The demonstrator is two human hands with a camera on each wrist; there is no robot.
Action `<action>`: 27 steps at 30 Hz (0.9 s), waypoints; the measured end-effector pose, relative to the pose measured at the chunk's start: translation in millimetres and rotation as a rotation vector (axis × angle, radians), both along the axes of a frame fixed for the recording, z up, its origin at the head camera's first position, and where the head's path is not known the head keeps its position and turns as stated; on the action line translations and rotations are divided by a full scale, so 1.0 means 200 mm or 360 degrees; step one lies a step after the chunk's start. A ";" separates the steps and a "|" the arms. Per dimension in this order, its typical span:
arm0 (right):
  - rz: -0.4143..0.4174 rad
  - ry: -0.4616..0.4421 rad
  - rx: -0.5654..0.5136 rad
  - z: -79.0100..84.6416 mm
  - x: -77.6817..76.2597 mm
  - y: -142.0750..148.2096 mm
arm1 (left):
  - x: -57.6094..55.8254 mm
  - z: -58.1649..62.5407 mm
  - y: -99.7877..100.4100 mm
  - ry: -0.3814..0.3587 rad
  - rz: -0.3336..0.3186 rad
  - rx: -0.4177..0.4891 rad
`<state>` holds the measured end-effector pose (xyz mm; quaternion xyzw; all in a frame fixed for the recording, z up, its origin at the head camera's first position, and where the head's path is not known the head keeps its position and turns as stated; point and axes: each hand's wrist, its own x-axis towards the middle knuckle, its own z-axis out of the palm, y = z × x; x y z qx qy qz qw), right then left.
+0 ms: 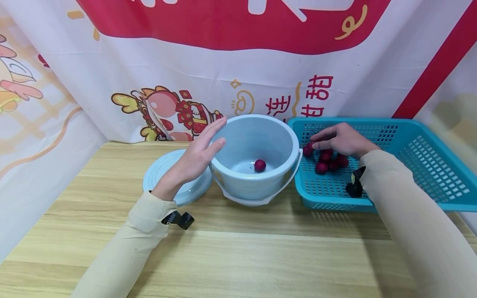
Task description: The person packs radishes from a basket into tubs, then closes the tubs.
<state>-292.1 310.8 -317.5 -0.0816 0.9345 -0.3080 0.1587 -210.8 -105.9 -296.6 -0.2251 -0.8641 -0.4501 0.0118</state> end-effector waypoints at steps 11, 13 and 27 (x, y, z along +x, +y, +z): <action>-0.0093 0.0005 -0.0248 0.07 0.02 0.00 | 0.00 0.00 0.00 0.0000 0.0009 0.0001; -0.0107 0.0039 -0.0266 0.08 0.03 -0.01 | 0.00 0.00 0.00 -0.0003 0.0008 0.0003; -0.0258 0.0203 -0.0401 0.20 0.08 -0.07 | 0.00 0.00 0.00 0.0004 0.0002 0.0006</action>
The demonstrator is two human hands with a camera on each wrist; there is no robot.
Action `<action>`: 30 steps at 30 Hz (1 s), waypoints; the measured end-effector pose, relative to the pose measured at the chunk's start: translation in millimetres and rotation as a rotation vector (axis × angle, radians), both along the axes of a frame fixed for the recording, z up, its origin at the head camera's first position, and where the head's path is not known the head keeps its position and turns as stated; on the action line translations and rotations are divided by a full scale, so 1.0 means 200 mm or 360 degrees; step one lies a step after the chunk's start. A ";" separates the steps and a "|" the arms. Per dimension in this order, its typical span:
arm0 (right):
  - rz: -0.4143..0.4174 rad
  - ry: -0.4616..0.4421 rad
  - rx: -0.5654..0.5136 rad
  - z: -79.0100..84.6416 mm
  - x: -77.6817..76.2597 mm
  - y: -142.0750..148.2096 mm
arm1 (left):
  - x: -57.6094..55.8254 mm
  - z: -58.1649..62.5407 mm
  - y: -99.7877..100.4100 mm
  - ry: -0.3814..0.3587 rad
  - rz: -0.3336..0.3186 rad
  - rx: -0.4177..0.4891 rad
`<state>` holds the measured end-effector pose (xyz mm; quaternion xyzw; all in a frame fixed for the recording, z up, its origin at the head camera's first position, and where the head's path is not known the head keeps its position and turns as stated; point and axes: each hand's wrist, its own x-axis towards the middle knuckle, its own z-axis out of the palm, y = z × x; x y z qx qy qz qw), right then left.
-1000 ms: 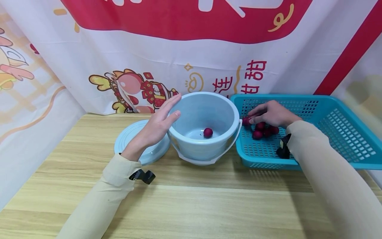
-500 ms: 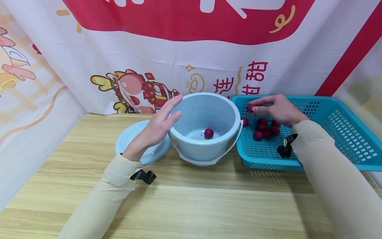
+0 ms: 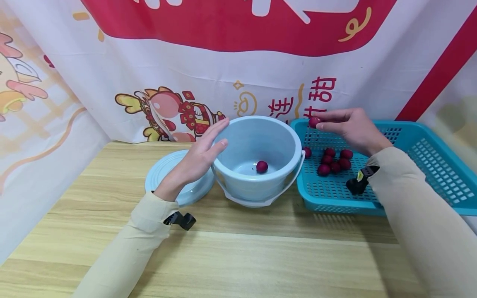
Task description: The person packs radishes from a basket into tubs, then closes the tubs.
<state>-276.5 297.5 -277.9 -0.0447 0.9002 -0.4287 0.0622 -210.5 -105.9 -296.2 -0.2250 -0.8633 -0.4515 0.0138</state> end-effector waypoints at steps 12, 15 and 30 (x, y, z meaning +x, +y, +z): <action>-0.0002 0.0238 -0.0008 0.09 0.05 -0.12 | -0.01 -0.01 0.00 -0.0008 0.0004 0.0007; 0.0027 0.0277 -0.0028 0.11 0.07 -0.18 | -0.01 0.00 0.00 -0.0010 0.0006 0.0006; 0.0254 0.0454 -0.0132 0.14 0.08 -0.42 | 0.00 0.00 0.00 0.0001 0.0000 0.0002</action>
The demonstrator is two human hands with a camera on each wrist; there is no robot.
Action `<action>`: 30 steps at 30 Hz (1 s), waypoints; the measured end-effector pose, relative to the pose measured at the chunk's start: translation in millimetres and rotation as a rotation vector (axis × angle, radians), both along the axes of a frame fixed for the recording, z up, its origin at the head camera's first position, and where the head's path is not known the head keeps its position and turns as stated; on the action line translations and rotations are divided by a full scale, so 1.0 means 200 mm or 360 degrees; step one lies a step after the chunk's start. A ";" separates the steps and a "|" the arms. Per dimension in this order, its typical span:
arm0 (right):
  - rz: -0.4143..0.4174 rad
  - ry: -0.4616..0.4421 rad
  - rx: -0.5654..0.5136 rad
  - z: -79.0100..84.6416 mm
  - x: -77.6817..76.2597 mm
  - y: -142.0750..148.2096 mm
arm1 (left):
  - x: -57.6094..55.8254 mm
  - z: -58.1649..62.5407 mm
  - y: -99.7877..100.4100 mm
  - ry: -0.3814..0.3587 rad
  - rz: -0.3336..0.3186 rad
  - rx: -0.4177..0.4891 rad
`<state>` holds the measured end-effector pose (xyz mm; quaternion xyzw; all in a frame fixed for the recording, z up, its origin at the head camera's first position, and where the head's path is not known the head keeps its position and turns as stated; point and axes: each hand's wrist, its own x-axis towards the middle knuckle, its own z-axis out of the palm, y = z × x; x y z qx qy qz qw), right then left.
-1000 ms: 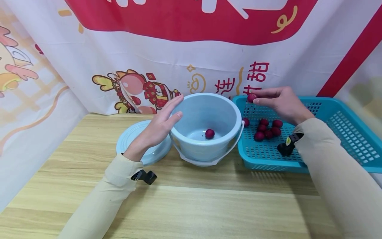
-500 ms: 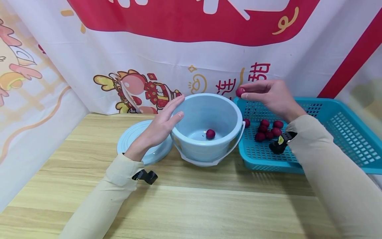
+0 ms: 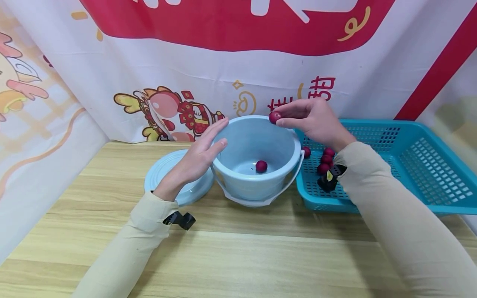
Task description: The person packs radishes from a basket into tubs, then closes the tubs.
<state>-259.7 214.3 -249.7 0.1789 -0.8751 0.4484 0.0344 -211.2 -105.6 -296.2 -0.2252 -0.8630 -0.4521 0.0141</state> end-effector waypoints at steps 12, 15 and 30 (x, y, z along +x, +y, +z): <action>0.0083 0.0128 0.0108 -0.02 0.02 -0.12 | 0.00 0.00 0.00 0.0012 -0.0004 -0.0007; 0.0112 0.0169 0.0131 -0.04 0.02 -0.14 | 0.00 -0.01 0.00 0.0009 -0.0008 0.0000; 0.0144 0.0299 0.0326 -0.06 0.03 -0.19 | 0.00 -0.01 0.00 0.0007 -0.0001 0.0009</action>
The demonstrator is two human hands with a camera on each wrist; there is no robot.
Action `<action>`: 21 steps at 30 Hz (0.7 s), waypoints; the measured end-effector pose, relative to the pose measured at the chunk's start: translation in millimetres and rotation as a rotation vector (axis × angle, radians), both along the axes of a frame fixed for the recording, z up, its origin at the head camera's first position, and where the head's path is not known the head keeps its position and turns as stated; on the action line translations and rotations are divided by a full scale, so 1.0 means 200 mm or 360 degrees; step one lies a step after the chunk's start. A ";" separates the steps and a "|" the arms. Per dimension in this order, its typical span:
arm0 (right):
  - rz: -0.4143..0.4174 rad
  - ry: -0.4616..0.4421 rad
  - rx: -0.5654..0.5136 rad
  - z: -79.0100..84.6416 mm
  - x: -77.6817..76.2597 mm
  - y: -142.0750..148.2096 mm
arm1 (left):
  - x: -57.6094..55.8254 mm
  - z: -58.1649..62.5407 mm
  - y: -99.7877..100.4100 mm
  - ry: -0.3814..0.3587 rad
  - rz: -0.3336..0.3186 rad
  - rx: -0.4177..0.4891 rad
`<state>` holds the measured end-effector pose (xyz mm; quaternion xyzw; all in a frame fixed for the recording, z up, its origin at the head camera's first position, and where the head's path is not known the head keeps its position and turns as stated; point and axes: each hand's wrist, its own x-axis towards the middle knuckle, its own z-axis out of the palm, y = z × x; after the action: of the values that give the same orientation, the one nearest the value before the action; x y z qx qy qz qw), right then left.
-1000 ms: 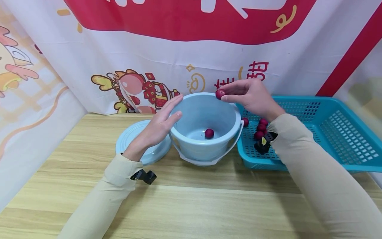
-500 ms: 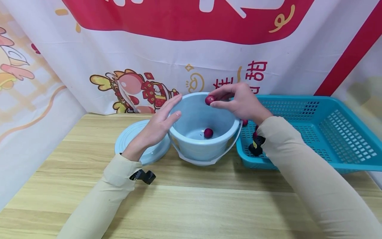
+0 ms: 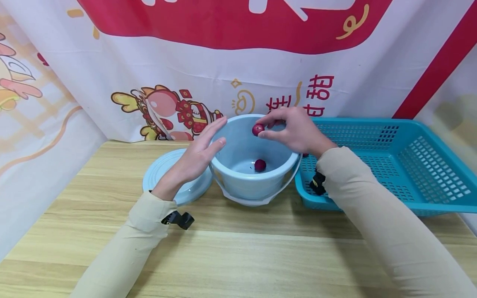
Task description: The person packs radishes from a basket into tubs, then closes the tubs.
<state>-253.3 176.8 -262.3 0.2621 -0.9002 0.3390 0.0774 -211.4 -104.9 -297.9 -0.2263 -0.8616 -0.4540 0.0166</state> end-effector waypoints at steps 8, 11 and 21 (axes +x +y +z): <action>0.0020 0.0047 0.0049 -0.02 0.00 0.01 | 0.00 0.01 0.00 -0.0001 0.0003 -0.0005; 0.0056 0.0066 0.0032 -0.02 -0.01 0.01 | 0.00 0.01 0.00 0.0001 0.0015 -0.0010; 0.0038 0.0027 0.0079 -0.01 0.00 0.01 | 0.01 0.01 0.00 -0.0012 0.0002 0.0001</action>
<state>-252.9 178.1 -264.9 0.2775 -0.9045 0.3154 0.0744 -210.3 -104.4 -296.6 -0.2241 -0.8616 -0.4552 0.0138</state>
